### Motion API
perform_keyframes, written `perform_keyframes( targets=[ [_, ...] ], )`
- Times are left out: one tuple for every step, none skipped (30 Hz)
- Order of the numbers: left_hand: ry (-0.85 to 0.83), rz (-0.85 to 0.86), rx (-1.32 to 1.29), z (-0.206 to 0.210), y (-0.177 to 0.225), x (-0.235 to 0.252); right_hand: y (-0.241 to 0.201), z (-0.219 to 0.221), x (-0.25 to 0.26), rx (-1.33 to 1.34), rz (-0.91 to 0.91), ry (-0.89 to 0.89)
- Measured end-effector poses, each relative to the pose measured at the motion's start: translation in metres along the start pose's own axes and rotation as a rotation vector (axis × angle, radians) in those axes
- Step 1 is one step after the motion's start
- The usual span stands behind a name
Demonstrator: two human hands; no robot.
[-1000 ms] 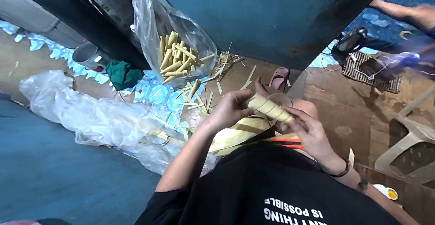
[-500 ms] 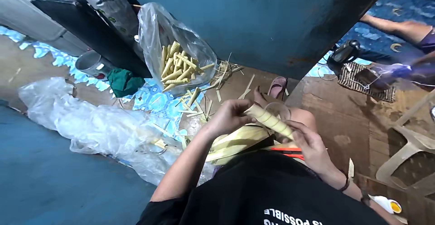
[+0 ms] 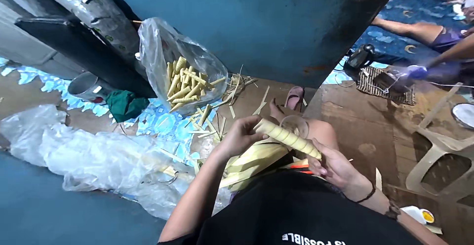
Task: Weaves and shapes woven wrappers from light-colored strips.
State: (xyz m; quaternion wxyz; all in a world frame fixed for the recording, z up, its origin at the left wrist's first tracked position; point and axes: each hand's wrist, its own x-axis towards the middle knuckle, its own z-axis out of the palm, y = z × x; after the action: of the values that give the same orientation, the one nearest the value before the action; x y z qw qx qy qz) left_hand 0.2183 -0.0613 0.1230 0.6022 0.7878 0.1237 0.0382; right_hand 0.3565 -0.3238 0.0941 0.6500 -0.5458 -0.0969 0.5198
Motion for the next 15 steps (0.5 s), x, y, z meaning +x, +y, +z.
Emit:
perform_keyframes(
  targets=[
    [0.001,-0.002,-0.008,0.001,0.0,0.0,0.001,0.001,0.0,-0.017,-0.03,0.031],
    [0.011,-0.003,-0.014,0.001,0.0,0.001,0.006,0.001,-0.001,-0.175,-0.193,0.074],
    [0.023,-0.007,-0.015,0.001,0.0,0.002,0.013,-0.002,0.001,-0.412,-0.425,0.094],
    [0.032,-0.018,-0.01,0.001,-0.001,0.002,0.019,-0.006,0.003,-0.634,-0.627,0.101],
    [0.033,-0.03,-0.002,0.0,-0.002,0.001,0.022,-0.009,0.004,-0.752,-0.741,0.112],
    [0.028,-0.038,0.012,-0.002,-0.003,0.001,0.022,-0.008,0.004,-0.71,-0.696,0.102],
    [0.019,-0.042,0.021,-0.003,-0.003,0.0,0.018,-0.004,0.0,-0.515,-0.5,0.083],
    [0.006,-0.038,0.021,-0.003,-0.003,-0.001,0.012,-0.001,-0.002,-0.249,-0.248,0.067],
    [-0.009,-0.032,0.018,-0.003,-0.003,-0.002,0.007,0.002,-0.003,-0.049,-0.041,0.07],
    [-0.014,-0.025,0.016,-0.003,-0.002,-0.002,0.004,0.002,-0.002,0.017,0.033,0.079],
    [-0.008,-0.02,0.017,-0.003,-0.003,-0.001,0.006,0.002,-0.003,-0.049,-0.034,0.099],
    [0.007,-0.018,0.019,-0.002,-0.005,0.0,0.012,0.0,-0.004,-0.228,-0.221,0.113],
    [0.026,-0.022,0.018,-0.002,-0.006,-0.001,0.02,-0.004,-0.003,-0.492,-0.464,0.125],
    [0.045,-0.028,0.021,-0.003,-0.007,-0.001,0.027,-0.009,0.001,-0.743,-0.699,0.147],
    [0.059,-0.03,0.025,-0.003,-0.008,-0.001,0.031,-0.012,0.005,-0.907,-0.871,0.182]
  ],
)
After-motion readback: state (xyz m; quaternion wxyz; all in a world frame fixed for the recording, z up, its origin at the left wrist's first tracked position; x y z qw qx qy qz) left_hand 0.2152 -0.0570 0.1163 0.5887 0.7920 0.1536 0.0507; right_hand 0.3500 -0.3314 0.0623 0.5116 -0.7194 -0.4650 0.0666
